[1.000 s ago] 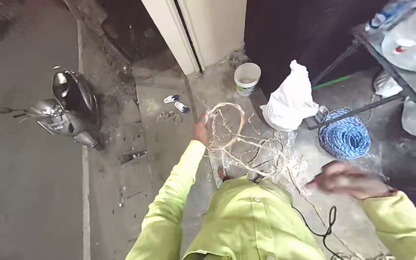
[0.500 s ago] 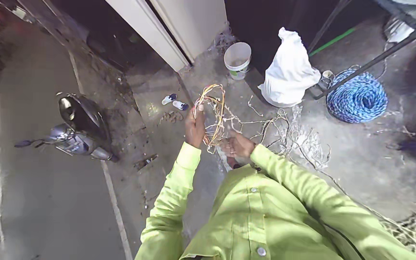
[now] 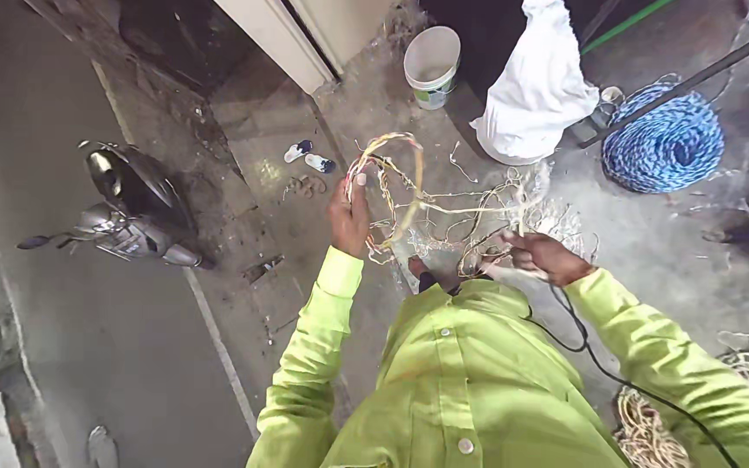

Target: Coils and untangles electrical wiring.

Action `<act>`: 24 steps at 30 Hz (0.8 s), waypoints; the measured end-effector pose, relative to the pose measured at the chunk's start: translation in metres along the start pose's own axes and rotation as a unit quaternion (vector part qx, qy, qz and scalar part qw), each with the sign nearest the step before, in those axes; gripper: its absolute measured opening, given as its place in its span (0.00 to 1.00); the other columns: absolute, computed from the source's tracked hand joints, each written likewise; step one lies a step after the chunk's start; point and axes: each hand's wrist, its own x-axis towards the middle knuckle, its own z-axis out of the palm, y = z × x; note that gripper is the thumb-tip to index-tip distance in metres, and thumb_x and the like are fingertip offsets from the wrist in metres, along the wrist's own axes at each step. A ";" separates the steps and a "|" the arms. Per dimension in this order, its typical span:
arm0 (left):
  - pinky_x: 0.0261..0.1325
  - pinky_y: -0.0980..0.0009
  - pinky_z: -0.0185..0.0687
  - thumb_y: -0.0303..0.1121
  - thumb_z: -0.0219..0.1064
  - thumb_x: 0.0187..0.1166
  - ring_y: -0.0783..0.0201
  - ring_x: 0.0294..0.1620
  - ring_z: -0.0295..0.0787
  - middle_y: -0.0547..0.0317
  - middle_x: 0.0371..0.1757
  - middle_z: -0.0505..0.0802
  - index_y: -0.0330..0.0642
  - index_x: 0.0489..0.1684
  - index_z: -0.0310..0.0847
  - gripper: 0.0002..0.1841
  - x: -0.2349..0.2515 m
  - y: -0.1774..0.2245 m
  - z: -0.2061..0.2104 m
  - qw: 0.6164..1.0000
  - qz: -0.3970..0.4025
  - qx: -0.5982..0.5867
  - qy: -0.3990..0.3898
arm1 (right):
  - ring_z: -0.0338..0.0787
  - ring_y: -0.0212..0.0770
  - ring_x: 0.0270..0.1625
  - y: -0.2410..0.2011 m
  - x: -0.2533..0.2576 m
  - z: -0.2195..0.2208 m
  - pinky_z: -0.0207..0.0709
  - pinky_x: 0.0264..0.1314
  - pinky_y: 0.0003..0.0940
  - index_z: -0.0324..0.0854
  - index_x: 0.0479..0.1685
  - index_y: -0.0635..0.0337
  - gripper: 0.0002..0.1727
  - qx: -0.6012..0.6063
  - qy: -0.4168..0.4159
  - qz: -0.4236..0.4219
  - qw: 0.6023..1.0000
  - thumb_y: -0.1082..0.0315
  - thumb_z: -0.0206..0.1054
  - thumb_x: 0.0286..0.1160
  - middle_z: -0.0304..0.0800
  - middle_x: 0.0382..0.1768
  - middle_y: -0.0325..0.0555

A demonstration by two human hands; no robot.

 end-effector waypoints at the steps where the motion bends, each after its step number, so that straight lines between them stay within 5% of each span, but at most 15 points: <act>1: 0.22 0.72 0.75 0.42 0.54 0.93 0.74 0.16 0.72 0.67 0.20 0.78 0.33 0.51 0.81 0.18 0.001 -0.001 -0.001 1.000 -0.004 -0.005 0.000 | 0.67 0.30 0.12 0.009 0.002 -0.018 0.68 0.16 0.24 0.79 0.49 0.59 0.17 -0.166 0.029 0.020 0.985 0.59 0.49 0.95 0.65 0.13 0.35; 2: 0.22 0.73 0.74 0.42 0.54 0.92 0.74 0.16 0.72 0.68 0.20 0.78 0.34 0.51 0.81 0.18 0.002 -0.001 -0.003 1.000 -0.010 -0.016 0.000 | 0.75 0.41 0.20 0.011 0.004 -0.029 0.73 0.24 0.34 0.79 0.52 0.63 0.17 -0.337 0.048 0.041 0.939 0.57 0.54 0.94 0.73 0.21 0.48; 3: 0.21 0.74 0.73 0.41 0.55 0.92 0.75 0.16 0.71 0.68 0.21 0.78 0.35 0.52 0.81 0.17 0.002 0.000 -0.004 0.999 -0.021 -0.034 -0.003 | 0.87 0.60 0.42 0.009 0.006 -0.034 0.80 0.46 0.58 0.79 0.64 0.70 0.24 -0.441 0.061 0.066 0.893 0.55 0.63 0.89 0.85 0.41 0.67; 4: 0.20 0.75 0.73 0.41 0.55 0.92 0.76 0.15 0.70 0.69 0.22 0.78 0.36 0.54 0.81 0.16 0.001 0.002 -0.005 0.998 -0.038 -0.056 -0.012 | 0.85 0.74 0.62 0.005 0.006 -0.032 0.74 0.63 0.74 0.72 0.77 0.71 0.34 -0.496 0.083 0.057 0.863 0.53 0.71 0.81 0.85 0.59 0.77; 6: 0.19 0.77 0.72 0.41 0.55 0.92 0.77 0.15 0.70 0.71 0.22 0.78 0.37 0.54 0.80 0.15 -0.005 0.008 -0.007 0.995 -0.054 -0.078 -0.041 | 0.71 0.84 0.76 -0.011 0.003 -0.009 0.61 0.70 0.86 0.69 0.82 0.70 0.44 -0.493 0.161 -0.100 0.849 0.58 0.81 0.67 0.75 0.71 0.81; 9: 0.19 0.75 0.73 0.44 0.56 0.92 0.75 0.15 0.70 0.68 0.22 0.79 0.39 0.55 0.82 0.17 -0.023 0.018 -0.012 0.993 -0.039 -0.048 -0.097 | 0.75 0.68 0.81 -0.072 0.005 0.057 0.69 0.80 0.68 0.68 0.85 0.61 0.44 -0.383 0.175 -0.356 0.834 0.57 0.81 0.67 0.75 0.79 0.65; 13: 0.13 0.77 0.69 0.49 0.57 0.91 0.74 0.11 0.68 0.65 0.19 0.78 0.43 0.55 0.82 0.18 -0.047 0.035 -0.026 0.986 -0.007 -0.045 -0.161 | 0.69 0.61 0.86 -0.129 0.035 0.117 0.57 0.88 0.65 0.52 0.93 0.59 0.62 -0.353 0.088 -0.486 0.794 0.49 0.85 0.55 0.70 0.84 0.59; 16: 0.15 0.75 0.71 0.45 0.59 0.90 0.73 0.12 0.69 0.63 0.20 0.79 0.41 0.51 0.82 0.16 -0.052 0.042 -0.038 0.984 0.027 -0.050 -0.166 | 0.90 0.46 0.64 -0.141 0.052 0.122 0.79 0.73 0.53 0.71 0.84 0.54 0.43 -0.318 -0.024 -0.482 0.816 0.52 0.82 0.65 0.89 0.66 0.51; 19: 0.15 0.75 0.72 0.46 0.59 0.90 0.73 0.12 0.71 0.63 0.18 0.79 0.40 0.45 0.81 0.17 -0.052 0.044 -0.052 0.982 0.075 -0.048 -0.168 | 0.92 0.41 0.55 -0.145 0.047 0.117 0.84 0.65 0.41 0.87 0.61 0.64 0.20 -0.324 -0.135 -0.514 0.783 0.60 0.73 0.75 0.92 0.54 0.53; 24: 0.19 0.77 0.75 0.44 0.61 0.89 0.74 0.15 0.74 0.62 0.20 0.82 0.38 0.44 0.82 0.16 -0.046 0.044 -0.075 0.982 0.108 -0.008 -0.154 | 0.92 0.50 0.50 -0.147 0.028 0.112 0.86 0.57 0.44 0.87 0.53 0.66 0.21 -0.389 -0.075 -0.615 0.681 0.54 0.69 0.80 0.90 0.49 0.57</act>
